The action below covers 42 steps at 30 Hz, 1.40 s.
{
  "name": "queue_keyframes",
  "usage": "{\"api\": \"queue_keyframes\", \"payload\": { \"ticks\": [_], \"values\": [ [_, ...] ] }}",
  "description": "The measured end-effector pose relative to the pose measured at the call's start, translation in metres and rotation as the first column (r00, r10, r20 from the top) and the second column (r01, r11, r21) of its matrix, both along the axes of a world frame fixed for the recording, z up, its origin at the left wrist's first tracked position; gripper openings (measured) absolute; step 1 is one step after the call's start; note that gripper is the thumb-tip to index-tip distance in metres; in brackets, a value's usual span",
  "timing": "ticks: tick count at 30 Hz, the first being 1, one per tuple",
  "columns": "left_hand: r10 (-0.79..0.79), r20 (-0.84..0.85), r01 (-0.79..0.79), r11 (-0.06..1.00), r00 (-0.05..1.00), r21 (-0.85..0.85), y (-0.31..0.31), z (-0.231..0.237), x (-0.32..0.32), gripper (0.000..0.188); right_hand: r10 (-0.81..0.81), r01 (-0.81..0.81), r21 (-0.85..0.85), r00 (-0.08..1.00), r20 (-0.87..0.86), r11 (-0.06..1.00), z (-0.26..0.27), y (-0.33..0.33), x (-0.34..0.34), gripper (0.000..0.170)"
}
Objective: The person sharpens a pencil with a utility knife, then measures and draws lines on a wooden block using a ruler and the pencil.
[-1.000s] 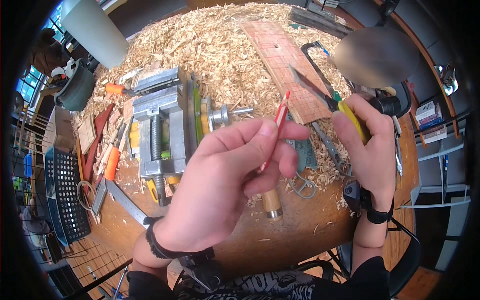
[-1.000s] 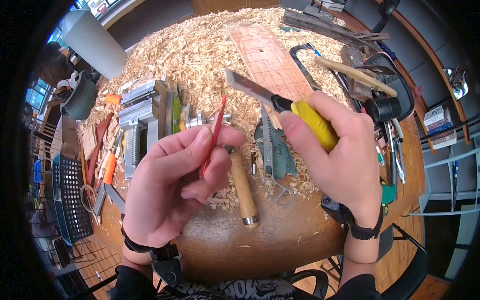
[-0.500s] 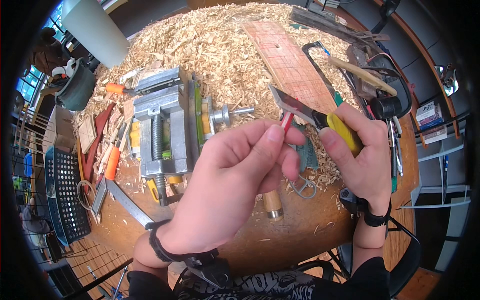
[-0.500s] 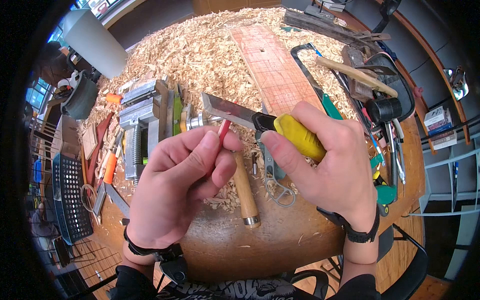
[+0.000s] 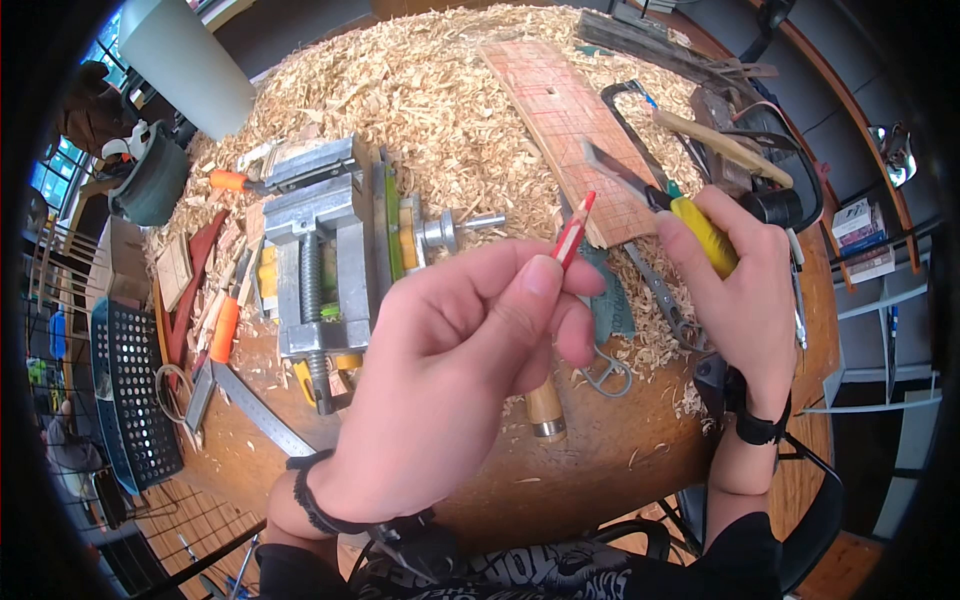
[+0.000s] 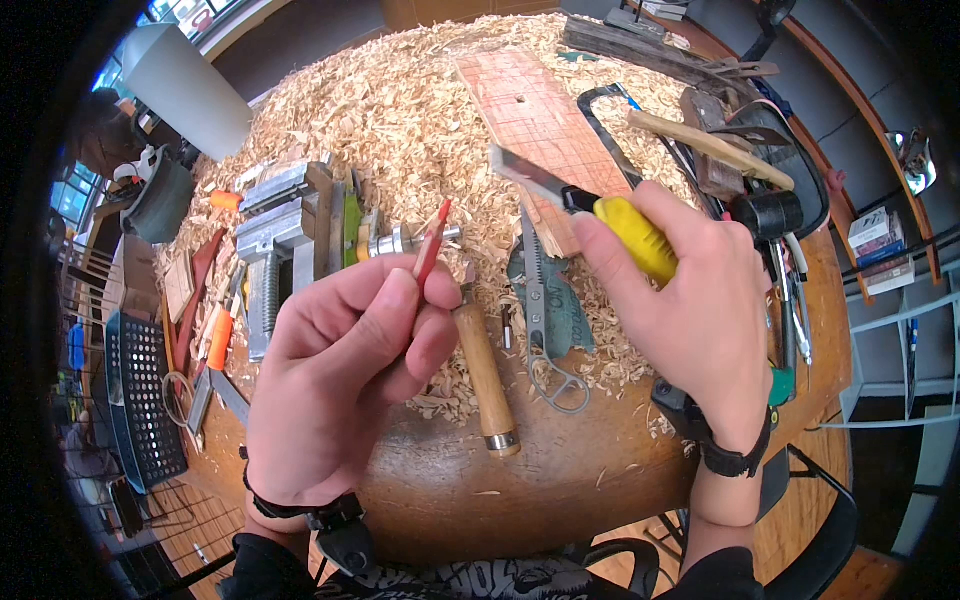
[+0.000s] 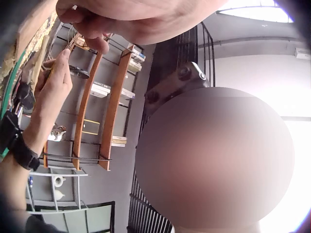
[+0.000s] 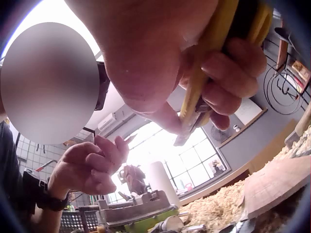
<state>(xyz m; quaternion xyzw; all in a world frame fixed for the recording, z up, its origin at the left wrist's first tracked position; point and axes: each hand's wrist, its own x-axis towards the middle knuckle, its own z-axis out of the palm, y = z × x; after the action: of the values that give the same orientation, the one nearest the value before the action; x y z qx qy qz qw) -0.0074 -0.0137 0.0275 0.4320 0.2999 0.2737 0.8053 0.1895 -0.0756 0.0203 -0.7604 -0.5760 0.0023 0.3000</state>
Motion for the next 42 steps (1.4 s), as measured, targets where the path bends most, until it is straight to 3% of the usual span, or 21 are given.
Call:
{"api": "queue_keyframes", "payload": {
  "ticks": [3, 8, 11, 15, 27, 34, 36, 40, 42],
  "values": [
    [0.023, -0.045, -0.023, 1.0, 0.999, -0.005, 0.002, 0.001, 0.001, 0.025, -0.019, 0.019, -0.002, 0.999, -0.05, 1.0, 0.004, 0.0, 0.001, 0.031],
    [0.017, -0.018, -0.017, 1.0, 1.0, -0.01, 0.003, -0.002, 0.0, 0.025, 0.126, -0.121, 0.138, 0.992, -0.025, 0.983, 0.0, -0.004, -0.004, 0.033],
    [0.004, 0.009, -0.004, 1.0, 1.0, -0.016, 0.003, -0.003, 0.0, 0.025, 0.244, -0.232, 0.122, 0.966, -0.087, 0.965, 0.002, -0.006, -0.007, 0.034],
    [0.015, -0.028, -0.015, 1.0, 0.999, 0.007, 0.001, -0.006, 0.001, 0.025, 0.274, -0.259, 0.114, 0.95, -0.147, 0.959, -0.001, -0.004, -0.01, 0.032],
    [-0.03, 0.052, 0.031, 0.999, 0.998, -0.022, 0.002, -0.004, 0.0, 0.023, 0.235, -0.221, 0.15, 0.968, -0.084, 0.964, 0.002, -0.005, -0.011, 0.033],
    [0.017, -0.009, -0.017, 1.0, 1.0, -0.009, 0.0, -0.007, 0.003, 0.023, 0.21, -0.206, 0.141, 0.978, -0.014, 0.968, 0.001, -0.003, -0.006, 0.032],
    [-0.018, 0.013, 0.017, 1.0, 1.0, 0.014, -0.001, -0.004, 0.0, 0.023, -0.064, 0.064, 0.01, 0.997, 0.037, 0.998, 0.003, 0.0, 0.001, 0.031],
    [0.01, 0.033, -0.009, 0.999, 0.999, -0.048, 0.003, -0.004, 0.001, 0.023, -0.01, 0.012, 0.028, 0.998, -0.066, 1.0, 0.004, -0.001, 0.001, 0.03],
    [0.045, -0.048, -0.047, 0.998, 0.998, -0.034, 0.002, -0.004, 0.004, 0.024, 0.135, -0.121, 0.11, 0.982, -0.134, 0.987, -0.001, -0.003, -0.003, 0.031]
  ]
}}
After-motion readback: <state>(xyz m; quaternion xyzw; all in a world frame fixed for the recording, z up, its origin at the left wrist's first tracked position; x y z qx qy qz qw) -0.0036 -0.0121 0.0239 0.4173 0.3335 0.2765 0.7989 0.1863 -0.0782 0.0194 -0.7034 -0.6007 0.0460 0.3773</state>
